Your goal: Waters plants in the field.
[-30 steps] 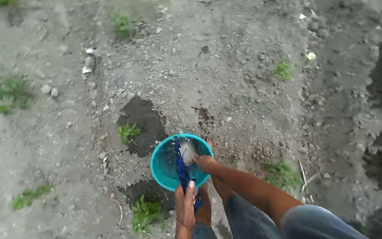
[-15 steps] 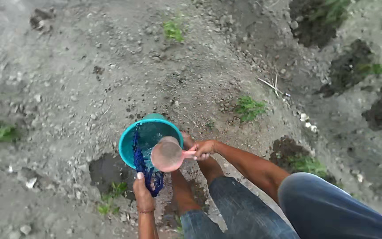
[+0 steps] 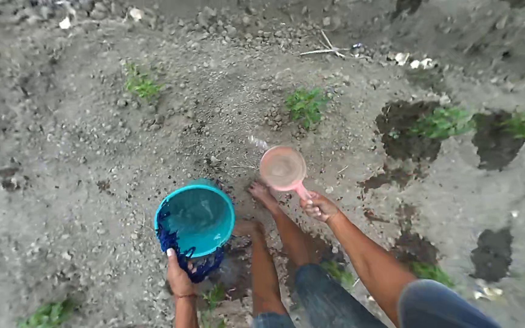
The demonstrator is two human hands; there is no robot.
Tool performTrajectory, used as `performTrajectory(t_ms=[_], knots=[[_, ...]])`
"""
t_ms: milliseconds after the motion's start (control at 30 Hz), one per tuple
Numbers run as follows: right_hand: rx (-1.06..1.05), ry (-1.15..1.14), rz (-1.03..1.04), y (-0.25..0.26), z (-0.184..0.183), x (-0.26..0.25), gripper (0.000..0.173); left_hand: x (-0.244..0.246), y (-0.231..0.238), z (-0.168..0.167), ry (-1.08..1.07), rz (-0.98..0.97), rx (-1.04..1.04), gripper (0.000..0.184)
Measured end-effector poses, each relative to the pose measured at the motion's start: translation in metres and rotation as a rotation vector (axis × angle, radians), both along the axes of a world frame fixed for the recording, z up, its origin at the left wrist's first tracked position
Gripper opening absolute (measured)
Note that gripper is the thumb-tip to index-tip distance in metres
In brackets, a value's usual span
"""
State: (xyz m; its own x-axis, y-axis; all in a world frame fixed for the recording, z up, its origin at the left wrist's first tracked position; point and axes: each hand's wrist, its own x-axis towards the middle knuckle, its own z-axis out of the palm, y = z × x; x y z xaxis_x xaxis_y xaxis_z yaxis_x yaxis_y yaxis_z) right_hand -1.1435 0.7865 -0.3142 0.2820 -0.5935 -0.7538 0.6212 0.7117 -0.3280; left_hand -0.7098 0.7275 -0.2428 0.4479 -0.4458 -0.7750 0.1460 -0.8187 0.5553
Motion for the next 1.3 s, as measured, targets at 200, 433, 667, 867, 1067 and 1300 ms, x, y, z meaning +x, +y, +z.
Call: performTrajectory(t_ms=[200, 433, 667, 867, 1067, 1300], knots=[[0.249, 0.279, -0.365, -0.04, -0.032, -0.027, 0.021, 0.008, -0.005, -0.008, -0.127, -0.03, 0.111, 0.056], [0.347, 0.33, -0.461, -0.042, -0.051, -0.089, 0.013, 0.008, -0.003, -0.016, -0.255, -0.029, 0.169, 0.054], [0.414, 0.41, -0.467, -0.015, -0.04, -0.135, 0.016, -0.016, -0.015, -0.012, -0.272, -0.009, 0.184, 0.053], [0.524, 0.553, -0.445, -0.01, -0.032, -0.165, 0.02, -0.021, -0.017, -0.014, -0.286, 0.0, 0.2, 0.053], [0.616, 0.696, -0.43, -0.01, -0.033, -0.181, 0.024, -0.017, -0.016, -0.014, -0.317, 0.007, 0.221, 0.053], [0.677, 0.846, -0.414, -0.021, -0.023, -0.168, 0.025, 0.009, -0.008, -0.013, -0.314, -0.007, 0.26, 0.053]])
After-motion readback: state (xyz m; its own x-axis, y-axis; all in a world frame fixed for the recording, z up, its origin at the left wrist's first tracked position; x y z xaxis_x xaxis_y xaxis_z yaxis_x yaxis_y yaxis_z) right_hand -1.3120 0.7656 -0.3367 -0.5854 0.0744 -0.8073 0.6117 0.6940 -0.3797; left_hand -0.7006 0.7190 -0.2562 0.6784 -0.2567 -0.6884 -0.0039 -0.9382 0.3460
